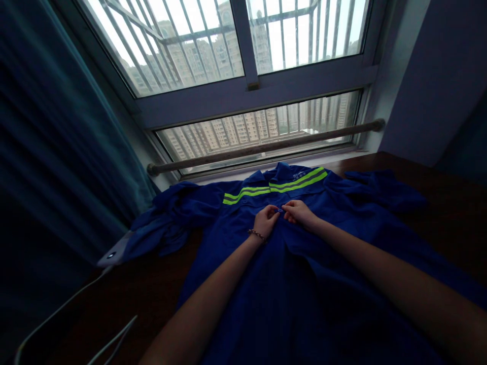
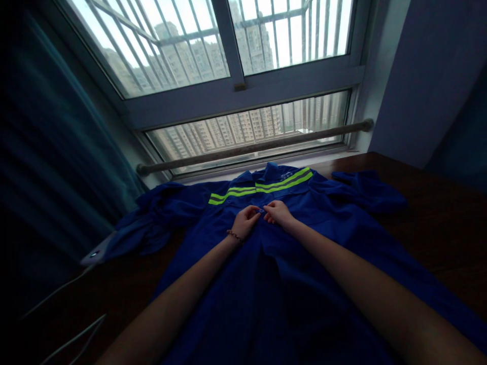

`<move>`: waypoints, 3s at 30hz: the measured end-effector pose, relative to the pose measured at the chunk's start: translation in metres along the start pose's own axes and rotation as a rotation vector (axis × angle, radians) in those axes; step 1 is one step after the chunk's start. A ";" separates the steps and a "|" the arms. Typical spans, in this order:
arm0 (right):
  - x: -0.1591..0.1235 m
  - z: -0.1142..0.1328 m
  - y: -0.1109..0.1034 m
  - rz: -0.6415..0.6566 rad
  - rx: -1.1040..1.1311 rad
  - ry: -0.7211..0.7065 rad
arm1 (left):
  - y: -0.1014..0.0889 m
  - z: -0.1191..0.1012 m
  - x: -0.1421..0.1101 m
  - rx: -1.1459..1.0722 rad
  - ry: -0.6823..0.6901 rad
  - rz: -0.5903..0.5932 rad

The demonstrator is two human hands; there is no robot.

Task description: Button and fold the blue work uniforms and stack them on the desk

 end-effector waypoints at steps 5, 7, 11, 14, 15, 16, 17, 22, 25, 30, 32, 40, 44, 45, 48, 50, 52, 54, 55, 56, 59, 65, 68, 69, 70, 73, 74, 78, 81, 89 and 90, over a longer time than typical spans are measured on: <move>-0.021 0.003 0.007 -0.121 -0.388 -0.170 | 0.004 0.000 0.000 0.423 0.228 0.171; -0.037 0.006 0.015 -0.186 -0.711 -0.304 | 0.004 0.007 0.004 0.545 0.231 0.211; -0.069 0.008 0.032 -0.208 -1.113 -0.354 | 0.005 0.021 0.017 0.633 0.212 0.239; -0.089 0.008 0.040 -0.181 -1.175 -0.332 | 0.005 0.028 0.027 0.580 0.201 0.235; -0.095 0.007 0.040 -0.180 -1.187 -0.335 | 0.004 0.030 0.030 0.560 0.199 0.230; -0.100 0.005 0.040 -0.185 -1.198 -0.338 | 0.003 0.032 0.033 0.544 0.198 0.224; -0.104 0.003 0.038 -0.198 -1.204 -0.341 | 0.002 0.033 0.037 0.532 0.197 0.218; -0.106 -0.008 0.021 -0.262 -1.120 -0.316 | -0.003 0.043 0.057 0.513 0.197 0.210; -0.091 -0.014 0.011 -0.251 -0.932 -0.271 | -0.003 0.045 0.065 0.517 0.204 0.207; -0.067 -0.020 0.001 -0.243 -0.600 -0.255 | -0.007 0.025 0.059 0.571 0.223 0.147; -0.063 -0.021 -0.001 -0.239 -0.499 -0.266 | -0.013 0.008 0.049 0.624 0.257 0.092; -0.061 -0.025 -0.005 -0.345 -0.295 -0.298 | -0.006 -0.045 -0.031 0.804 0.145 0.166; -0.059 -0.028 -0.007 -0.351 -0.175 -0.252 | 0.000 -0.046 -0.050 0.789 0.140 0.289; -0.058 -0.029 -0.007 -0.344 -0.132 -0.241 | -0.001 -0.045 -0.050 0.769 0.135 0.300; -0.055 -0.028 -0.008 -0.275 0.072 -0.192 | -0.005 -0.041 -0.046 0.686 0.121 0.277; -0.055 -0.027 -0.008 -0.194 0.219 -0.149 | -0.007 -0.039 -0.044 0.640 0.123 0.246; -0.056 -0.025 -0.006 -0.117 0.329 -0.113 | -0.008 -0.038 -0.045 0.611 0.139 0.224; -0.058 -0.024 -0.003 -0.056 0.399 -0.087 | -0.008 -0.039 -0.046 0.585 0.161 0.211; -0.059 -0.024 -0.002 -0.032 0.423 -0.078 | -0.008 -0.039 -0.047 0.569 0.173 0.204; -0.060 -0.024 0.000 -0.010 0.437 -0.072 | -0.008 -0.040 -0.048 0.552 0.184 0.193; -0.064 -0.021 0.003 0.050 0.440 -0.064 | -0.009 -0.045 -0.049 0.507 0.197 0.141; -0.075 -0.008 0.006 0.130 0.173 -0.268 | -0.012 -0.057 -0.050 0.424 0.152 0.060; -0.077 -0.009 0.007 0.065 -0.004 -0.385 | -0.009 -0.053 -0.051 0.265 0.029 0.089; -0.077 -0.010 0.007 0.020 -0.069 -0.417 | -0.007 -0.050 -0.052 0.197 -0.026 0.105; -0.077 -0.012 0.007 -0.035 -0.136 -0.446 | -0.006 -0.046 -0.052 0.128 -0.077 0.117; -0.080 -0.014 0.008 -0.199 -0.304 -0.536 | -0.002 -0.038 -0.051 -0.046 -0.164 0.134; -0.082 -0.014 0.008 -0.236 -0.336 -0.574 | -0.002 -0.037 -0.050 -0.098 -0.176 0.143; -0.089 -0.010 0.009 -0.278 -0.399 -0.698 | -0.002 -0.035 -0.048 -0.241 -0.210 0.163; -0.092 -0.008 0.010 -0.262 -0.398 -0.739 | -0.003 -0.034 -0.047 -0.285 -0.226 0.154; -0.094 -0.006 0.011 -0.252 -0.387 -0.759 | -0.004 -0.035 -0.045 -0.356 -0.245 0.135; -0.094 -0.006 0.011 -0.253 -0.385 -0.754 | -0.004 -0.035 -0.045 -0.356 -0.255 0.124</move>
Point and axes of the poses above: each hand's wrist, its own x-axis towards the middle knuckle, its own y-axis out of the palm, z = x × y, the point moved 2 cm from there along x, towards the middle knuckle, and after that the axes turned 10 degrees about y, right-handed, at the moved point
